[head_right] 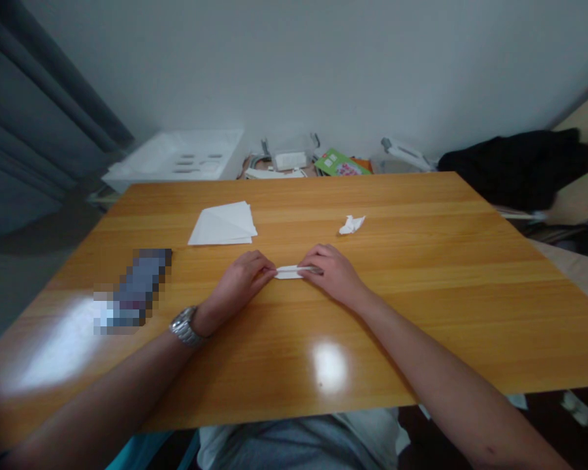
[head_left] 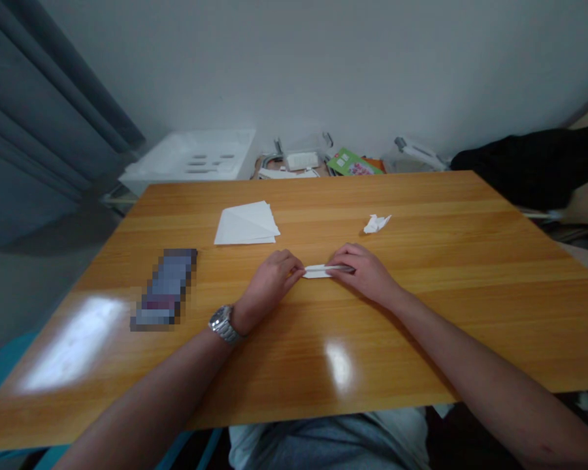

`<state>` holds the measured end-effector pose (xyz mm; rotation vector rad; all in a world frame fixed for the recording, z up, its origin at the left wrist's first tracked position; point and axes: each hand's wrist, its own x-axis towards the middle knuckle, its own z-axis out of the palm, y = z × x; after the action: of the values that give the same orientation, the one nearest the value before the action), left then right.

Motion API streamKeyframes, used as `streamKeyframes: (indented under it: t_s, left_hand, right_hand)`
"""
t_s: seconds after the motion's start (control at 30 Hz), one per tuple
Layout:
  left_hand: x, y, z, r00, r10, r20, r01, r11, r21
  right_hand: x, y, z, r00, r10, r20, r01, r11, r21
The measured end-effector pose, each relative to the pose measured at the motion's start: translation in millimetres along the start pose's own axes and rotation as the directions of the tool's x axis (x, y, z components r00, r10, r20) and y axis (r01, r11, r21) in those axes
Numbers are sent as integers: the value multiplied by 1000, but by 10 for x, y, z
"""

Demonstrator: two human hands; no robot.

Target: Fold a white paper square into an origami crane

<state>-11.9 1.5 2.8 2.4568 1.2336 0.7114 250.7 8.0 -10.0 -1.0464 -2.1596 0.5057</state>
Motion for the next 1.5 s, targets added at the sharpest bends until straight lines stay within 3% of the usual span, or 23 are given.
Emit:
streamKeyframes:
  t_s: [0.47,0.87,1.1,1.5]
  left_hand:
    - [1,-63,-7,999,-42,31,42,999,8]
    - [-17,48,-42,994,106,32,-108,993,38]
    - [-11,110,-15,976,191,107,-194,981,13]
    - [-30,31,49,986,143,83,-135,986,-94]
  right_hand:
    - [3,61,-57,998,14,66,-10,998,-61]
    - [-6,35,-41,996,28,81,-28,1000,-3]
    - [8,-56,-22,996,-10,88,11,1000,-12]
    - [4,-94,-17,994,-34,100,32,999,22]
